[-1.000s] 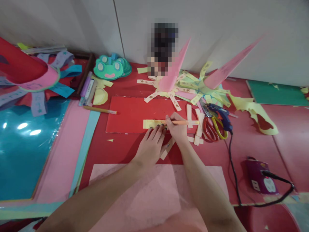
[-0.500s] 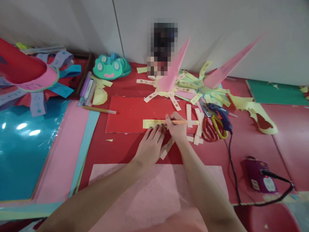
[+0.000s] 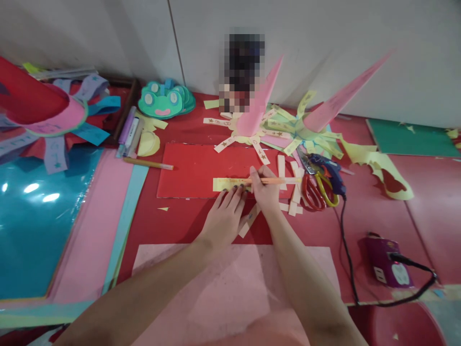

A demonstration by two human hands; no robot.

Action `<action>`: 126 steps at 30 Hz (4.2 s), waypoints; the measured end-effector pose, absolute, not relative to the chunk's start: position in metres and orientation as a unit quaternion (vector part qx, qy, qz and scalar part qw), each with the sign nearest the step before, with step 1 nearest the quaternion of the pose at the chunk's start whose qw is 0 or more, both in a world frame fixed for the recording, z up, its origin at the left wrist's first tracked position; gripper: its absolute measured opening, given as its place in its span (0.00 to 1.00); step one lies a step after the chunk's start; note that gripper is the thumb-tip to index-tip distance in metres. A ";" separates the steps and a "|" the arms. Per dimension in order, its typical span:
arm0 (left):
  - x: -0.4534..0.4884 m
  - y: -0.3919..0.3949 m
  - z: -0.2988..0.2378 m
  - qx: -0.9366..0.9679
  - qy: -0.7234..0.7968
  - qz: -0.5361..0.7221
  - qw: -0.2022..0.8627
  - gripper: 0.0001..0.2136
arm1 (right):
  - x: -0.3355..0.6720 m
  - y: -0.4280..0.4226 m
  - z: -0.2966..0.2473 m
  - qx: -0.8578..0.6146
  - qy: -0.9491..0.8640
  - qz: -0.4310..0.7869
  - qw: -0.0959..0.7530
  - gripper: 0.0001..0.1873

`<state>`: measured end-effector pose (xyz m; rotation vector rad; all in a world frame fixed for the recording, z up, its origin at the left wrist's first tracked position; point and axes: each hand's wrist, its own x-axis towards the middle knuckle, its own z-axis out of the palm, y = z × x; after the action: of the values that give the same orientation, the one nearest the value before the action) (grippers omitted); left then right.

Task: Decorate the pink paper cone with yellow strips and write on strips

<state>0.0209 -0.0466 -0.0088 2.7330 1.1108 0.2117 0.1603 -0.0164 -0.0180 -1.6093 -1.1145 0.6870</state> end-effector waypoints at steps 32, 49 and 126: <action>0.020 -0.047 -0.008 0.921 0.375 0.074 0.076 0.21 | 0.160 -0.018 -0.017 -0.686 -0.489 0.250 0.477 0.18; 0.021 -0.048 -0.008 0.923 0.374 0.069 0.066 0.21 | 0.160 -0.017 -0.018 -0.680 -0.493 0.248 0.483 0.19; 0.022 -0.048 -0.006 0.915 0.389 0.069 0.082 0.21 | 0.161 -0.015 -0.018 -0.678 -0.506 0.245 0.474 0.18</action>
<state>0.0219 -0.0484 -0.0062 2.7336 1.1606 0.2048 0.1612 -0.0148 -0.0182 -1.6582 -1.2365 0.5992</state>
